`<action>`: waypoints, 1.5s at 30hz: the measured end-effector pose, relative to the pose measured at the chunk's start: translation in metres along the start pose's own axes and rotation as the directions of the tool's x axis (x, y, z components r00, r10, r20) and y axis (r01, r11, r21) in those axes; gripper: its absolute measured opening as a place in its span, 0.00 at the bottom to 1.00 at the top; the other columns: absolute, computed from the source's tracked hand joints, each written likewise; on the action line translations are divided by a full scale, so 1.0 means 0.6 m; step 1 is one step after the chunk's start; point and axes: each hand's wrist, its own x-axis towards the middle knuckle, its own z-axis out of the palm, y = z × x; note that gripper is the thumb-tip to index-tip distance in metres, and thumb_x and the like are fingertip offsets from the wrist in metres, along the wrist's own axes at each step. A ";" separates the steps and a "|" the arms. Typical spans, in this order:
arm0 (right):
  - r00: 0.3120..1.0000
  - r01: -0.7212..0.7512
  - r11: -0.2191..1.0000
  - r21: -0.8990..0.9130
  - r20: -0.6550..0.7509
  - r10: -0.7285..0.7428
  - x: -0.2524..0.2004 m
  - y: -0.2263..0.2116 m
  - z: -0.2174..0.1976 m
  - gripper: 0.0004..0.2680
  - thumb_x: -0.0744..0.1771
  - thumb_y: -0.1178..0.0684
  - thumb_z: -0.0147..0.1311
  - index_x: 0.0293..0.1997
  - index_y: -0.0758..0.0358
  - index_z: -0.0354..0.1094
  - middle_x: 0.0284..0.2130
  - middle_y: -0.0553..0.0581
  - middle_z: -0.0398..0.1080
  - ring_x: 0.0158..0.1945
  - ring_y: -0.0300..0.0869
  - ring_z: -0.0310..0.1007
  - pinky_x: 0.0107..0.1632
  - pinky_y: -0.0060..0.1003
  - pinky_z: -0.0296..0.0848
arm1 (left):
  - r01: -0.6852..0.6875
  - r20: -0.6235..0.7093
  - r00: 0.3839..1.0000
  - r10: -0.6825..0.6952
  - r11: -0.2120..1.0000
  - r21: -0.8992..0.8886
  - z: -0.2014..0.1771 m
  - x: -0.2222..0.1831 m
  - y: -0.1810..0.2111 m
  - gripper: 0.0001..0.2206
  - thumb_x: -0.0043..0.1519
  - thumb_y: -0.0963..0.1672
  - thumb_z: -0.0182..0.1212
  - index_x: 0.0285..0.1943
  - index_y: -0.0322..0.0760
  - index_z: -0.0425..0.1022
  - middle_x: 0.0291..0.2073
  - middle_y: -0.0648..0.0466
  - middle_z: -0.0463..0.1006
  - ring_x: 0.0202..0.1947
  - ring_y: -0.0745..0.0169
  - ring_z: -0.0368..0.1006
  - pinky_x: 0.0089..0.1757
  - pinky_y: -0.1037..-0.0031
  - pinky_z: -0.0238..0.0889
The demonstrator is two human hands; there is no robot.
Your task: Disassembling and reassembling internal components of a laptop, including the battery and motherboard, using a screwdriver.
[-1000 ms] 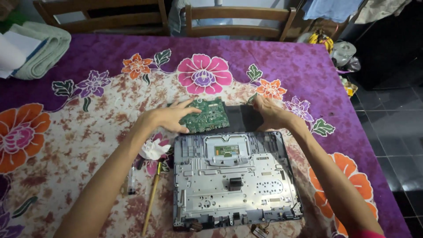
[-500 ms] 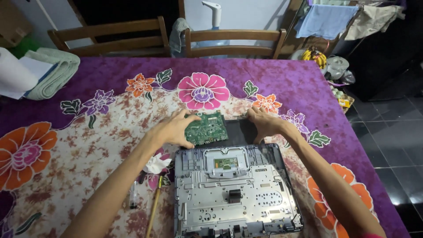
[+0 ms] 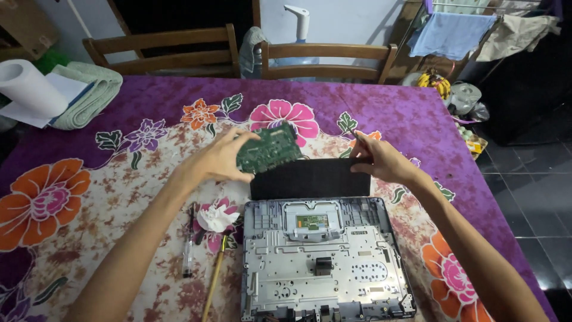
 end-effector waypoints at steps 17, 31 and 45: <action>0.588 0.519 0.445 -0.730 -0.072 -0.805 -0.298 -0.265 -0.077 0.07 0.69 0.63 0.43 0.30 0.69 0.61 0.41 0.67 0.74 0.45 0.58 0.78 0.50 0.51 0.80 | 0.044 0.253 0.966 -0.061 0.997 0.071 0.045 0.008 0.066 0.45 0.47 0.51 0.75 0.74 0.56 0.52 0.68 0.50 0.52 0.56 0.57 0.64 0.46 0.65 0.72; 0.459 0.667 0.481 -0.568 -0.195 -0.867 -0.389 -0.158 -0.031 0.03 0.66 0.67 0.45 0.33 0.79 0.58 0.43 0.76 0.69 0.48 0.70 0.72 0.54 0.76 0.78 | 0.240 0.225 0.966 -0.128 0.771 -0.590 0.034 -0.107 0.165 0.16 0.69 0.46 0.47 0.65 0.43 0.70 0.57 0.44 0.78 0.46 0.58 0.82 0.44 0.77 0.81; 0.759 0.511 0.787 -0.345 -0.249 -0.602 -0.301 -0.110 0.070 0.08 0.69 0.63 0.45 0.28 0.67 0.61 0.47 0.62 0.74 0.58 0.60 0.72 0.60 0.50 0.74 | 0.452 0.274 0.868 -0.414 0.433 -0.779 0.126 -0.186 0.100 0.28 0.58 0.39 0.65 0.70 0.35 0.64 0.57 0.40 0.77 0.46 0.53 0.81 0.47 0.72 0.79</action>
